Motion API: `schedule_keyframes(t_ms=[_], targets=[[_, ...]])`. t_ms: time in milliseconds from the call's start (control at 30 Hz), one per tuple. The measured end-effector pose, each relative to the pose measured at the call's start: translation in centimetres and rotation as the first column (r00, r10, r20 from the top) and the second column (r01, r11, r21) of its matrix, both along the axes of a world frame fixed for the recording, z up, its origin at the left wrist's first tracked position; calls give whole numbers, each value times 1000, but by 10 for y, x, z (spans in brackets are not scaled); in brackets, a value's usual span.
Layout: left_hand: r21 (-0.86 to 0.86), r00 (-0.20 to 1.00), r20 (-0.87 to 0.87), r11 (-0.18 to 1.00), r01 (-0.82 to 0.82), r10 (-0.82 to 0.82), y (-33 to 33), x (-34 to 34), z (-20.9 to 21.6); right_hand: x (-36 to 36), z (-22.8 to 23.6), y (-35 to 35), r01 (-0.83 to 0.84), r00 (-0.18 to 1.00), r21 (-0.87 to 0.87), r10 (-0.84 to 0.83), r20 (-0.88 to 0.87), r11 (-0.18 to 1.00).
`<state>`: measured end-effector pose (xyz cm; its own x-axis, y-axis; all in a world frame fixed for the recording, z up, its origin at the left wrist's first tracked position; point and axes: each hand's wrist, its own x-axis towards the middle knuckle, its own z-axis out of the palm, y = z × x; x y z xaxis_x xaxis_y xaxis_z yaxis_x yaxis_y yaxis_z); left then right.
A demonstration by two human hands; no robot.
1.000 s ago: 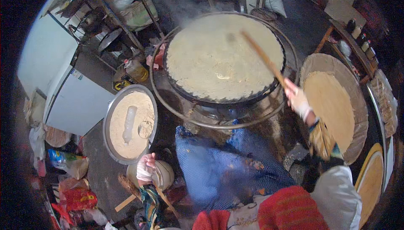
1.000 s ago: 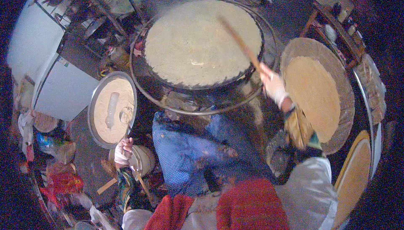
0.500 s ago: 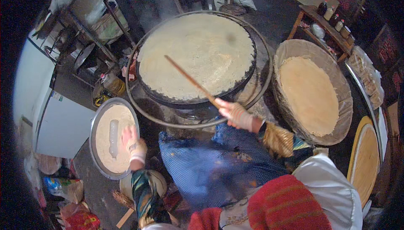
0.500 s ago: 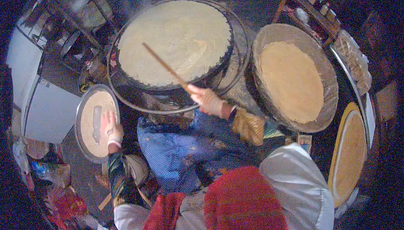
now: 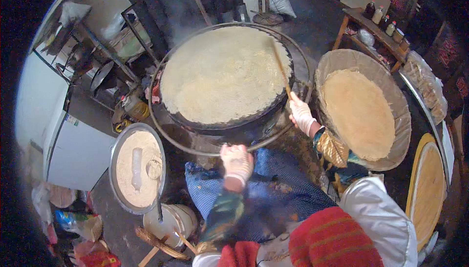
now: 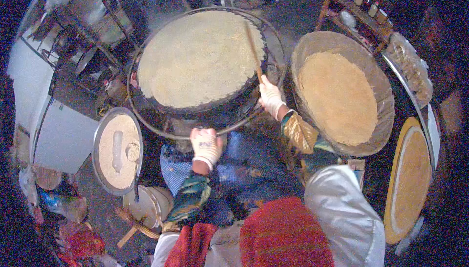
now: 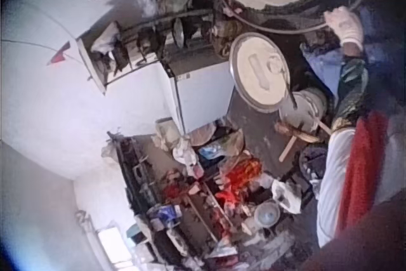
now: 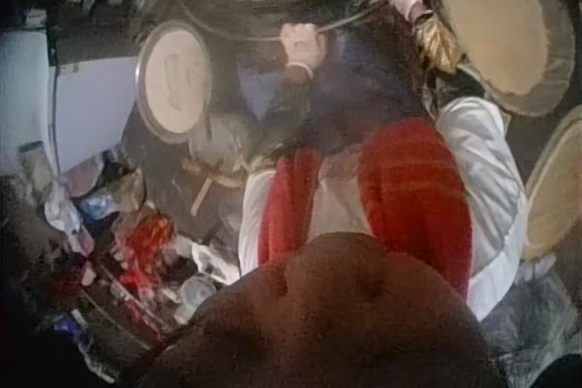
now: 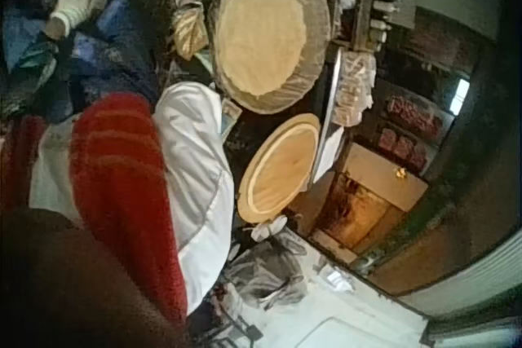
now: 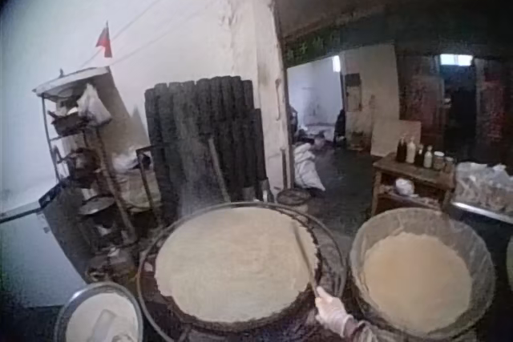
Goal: The person ladles batter onto a hot plate and spreads it into a thin sheet using a wooden stick. They scrape and remove the cooked crepe into a basket, rinse the tools in a bucket of water, and ladle more batter onto the hot plate to spread another crepe.
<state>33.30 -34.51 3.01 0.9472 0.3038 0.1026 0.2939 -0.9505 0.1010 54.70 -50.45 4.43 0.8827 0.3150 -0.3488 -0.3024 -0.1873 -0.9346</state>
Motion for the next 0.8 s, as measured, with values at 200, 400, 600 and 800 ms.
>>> schedule_keyframes(t_ms=[200, 400, 600, 800], targets=[[-142, 891, 157, 883, 448, -427, -74, -27, 9, -46, -13, 18, -483, 521, -132, 406, 751, 865], [-61, 959, 24, 957, 284, -283, -31, -61, -2, -146, -6, 58, -487, 873, 121, 488, 21, 865], [-155, 983, 82, 972, 175, -163, 24, -65, 38, -142, 15, 18, -255, 932, 474, 345, -113, 843], [261, 972, 192, 947, -186, 138, 157, -119, 34, -40, 12, -1, -64, 996, 64, 68, -57, 996]])
